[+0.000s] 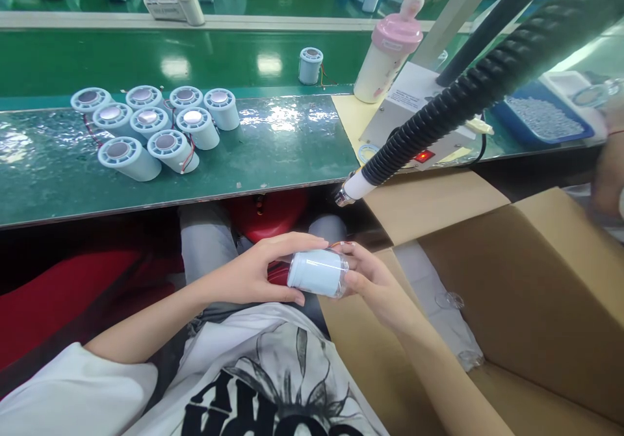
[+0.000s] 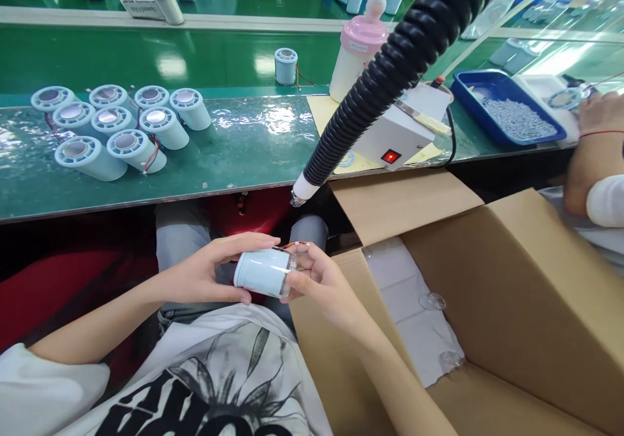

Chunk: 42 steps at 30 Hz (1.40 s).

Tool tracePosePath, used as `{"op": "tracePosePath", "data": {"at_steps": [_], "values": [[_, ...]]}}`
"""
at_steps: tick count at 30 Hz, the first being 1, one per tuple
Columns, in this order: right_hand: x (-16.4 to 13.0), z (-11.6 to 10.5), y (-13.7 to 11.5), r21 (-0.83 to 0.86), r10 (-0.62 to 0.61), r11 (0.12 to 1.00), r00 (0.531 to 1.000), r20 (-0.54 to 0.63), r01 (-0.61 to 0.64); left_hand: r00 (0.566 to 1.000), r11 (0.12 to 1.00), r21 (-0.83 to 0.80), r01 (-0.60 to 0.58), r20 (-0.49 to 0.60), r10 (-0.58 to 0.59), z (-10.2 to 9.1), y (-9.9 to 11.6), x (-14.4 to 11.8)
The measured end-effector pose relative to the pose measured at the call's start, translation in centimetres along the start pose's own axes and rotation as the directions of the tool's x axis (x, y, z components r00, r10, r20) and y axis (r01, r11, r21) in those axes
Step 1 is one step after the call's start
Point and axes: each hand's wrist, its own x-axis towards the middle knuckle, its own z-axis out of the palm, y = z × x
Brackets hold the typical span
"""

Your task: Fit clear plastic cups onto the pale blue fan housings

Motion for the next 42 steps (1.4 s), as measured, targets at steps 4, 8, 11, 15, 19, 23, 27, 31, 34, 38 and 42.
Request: {"op": "tracePosePath", "data": {"at_steps": [4,8,11,15,19,23,27,31,34,38,42], "values": [[0.1,0.1,0.4,0.044,0.073,0.996,0.997,0.011,-0.074,1.0,1.0,-0.004,-0.004,0.007,0.004,0.0,0.0,0.0],[0.3,0.3,0.6,0.066,0.134,0.989,0.991,0.009,-0.135,1.0,1.0,-0.003,-0.02,0.012,0.02,0.0,0.1,0.0],[0.5,0.6,0.7,0.092,0.178,0.98,0.984,-0.016,-0.176,1.0,1.0,-0.007,-0.011,0.019,0.011,0.0,0.2,0.0],[0.5,0.9,0.7,0.139,0.238,0.962,0.971,0.002,-0.236,1.0,1.0,-0.029,-0.003,0.022,0.004,0.0,0.1,-0.1],[0.5,1.0,0.7,0.166,0.297,0.938,0.953,0.064,-0.303,1.0,0.999,-0.054,0.0,0.026,0.002,0.0,0.0,0.0],[0.5,1.2,0.5,0.206,0.38,0.896,0.92,0.1,-0.393,1.0,0.995,-0.099,0.015,0.028,-0.012,0.1,-0.1,0.0],[0.6,1.3,0.3,0.257,0.438,0.855,0.892,0.107,-0.451,0.999,0.988,-0.149,0.038,0.02,-0.035,0.2,-0.3,-0.2],[0.6,1.3,0.5,0.272,0.464,0.832,0.875,0.138,-0.484,0.997,0.98,-0.184,0.071,0.02,-0.068,0.1,-0.3,-0.2],[0.8,1.2,0.7,0.274,0.46,0.833,0.876,0.142,-0.482,0.989,0.964,-0.222,0.145,0.036,-0.14,0.1,0.1,0.0],[1.0,0.9,0.7,0.256,0.477,0.833,0.871,0.116,-0.49,0.978,0.951,-0.226,0.21,0.034,-0.208,0.1,0.5,0.1],[-0.1,-0.7,1.3,0.264,0.399,0.888,0.916,-0.04,-0.375,0.949,0.952,-0.174,0.253,-0.149,-0.279,-1.7,0.3,-1.6]]}}
